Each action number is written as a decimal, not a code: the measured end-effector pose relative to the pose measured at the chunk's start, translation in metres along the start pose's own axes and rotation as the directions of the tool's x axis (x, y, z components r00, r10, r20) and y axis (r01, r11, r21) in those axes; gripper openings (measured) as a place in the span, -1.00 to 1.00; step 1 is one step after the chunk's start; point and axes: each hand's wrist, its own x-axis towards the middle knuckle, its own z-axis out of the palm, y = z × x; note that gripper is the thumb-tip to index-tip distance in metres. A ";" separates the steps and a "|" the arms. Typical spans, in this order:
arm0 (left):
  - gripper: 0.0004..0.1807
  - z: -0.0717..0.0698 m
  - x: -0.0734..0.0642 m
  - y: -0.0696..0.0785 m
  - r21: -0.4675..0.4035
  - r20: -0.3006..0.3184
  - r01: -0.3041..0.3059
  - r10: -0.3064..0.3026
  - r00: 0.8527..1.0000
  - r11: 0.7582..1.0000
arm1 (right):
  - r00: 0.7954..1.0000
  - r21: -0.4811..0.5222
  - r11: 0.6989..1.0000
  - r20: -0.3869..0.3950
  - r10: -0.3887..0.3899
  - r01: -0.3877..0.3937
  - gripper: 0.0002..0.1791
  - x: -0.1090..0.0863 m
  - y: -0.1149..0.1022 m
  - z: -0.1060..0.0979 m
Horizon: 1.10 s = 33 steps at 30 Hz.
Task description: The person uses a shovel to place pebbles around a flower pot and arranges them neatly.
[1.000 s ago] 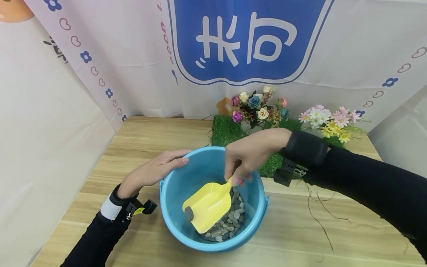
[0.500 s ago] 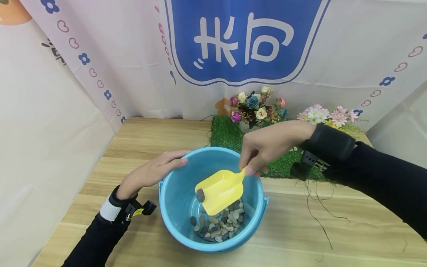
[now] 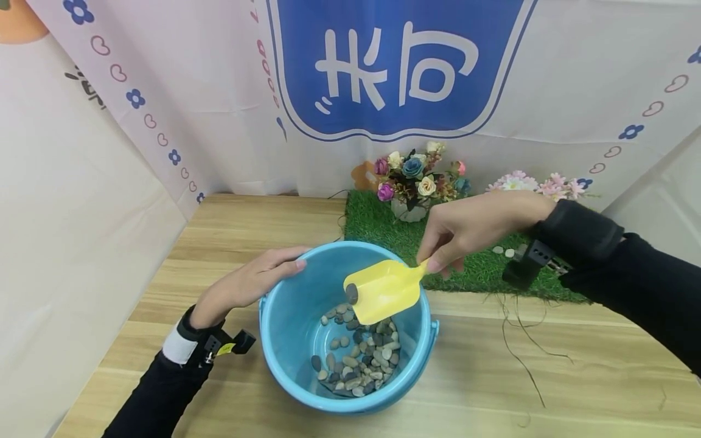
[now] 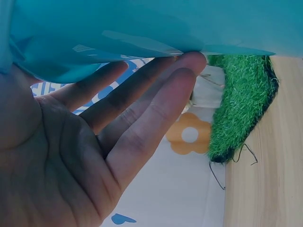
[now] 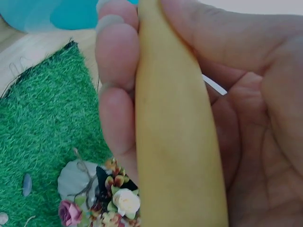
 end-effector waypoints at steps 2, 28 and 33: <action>-0.64 0.000 0.000 0.000 -0.002 -0.001 -0.001 0.001 1.000 1.000 | 0.999 -0.003 1.000 -0.019 0.026 -0.026 -0.79 -0.005 0.003 0.000; -0.61 -0.001 0.000 -0.001 -0.002 0.004 -0.019 0.019 1.000 1.000 | 0.943 0.099 0.990 -0.311 0.123 -0.096 -0.73 -0.075 0.079 0.010; -0.61 -0.001 0.000 -0.001 -0.004 0.007 -0.018 0.018 1.000 1.000 | 0.933 0.105 0.989 -0.333 0.134 -0.104 -0.74 -0.082 0.103 0.015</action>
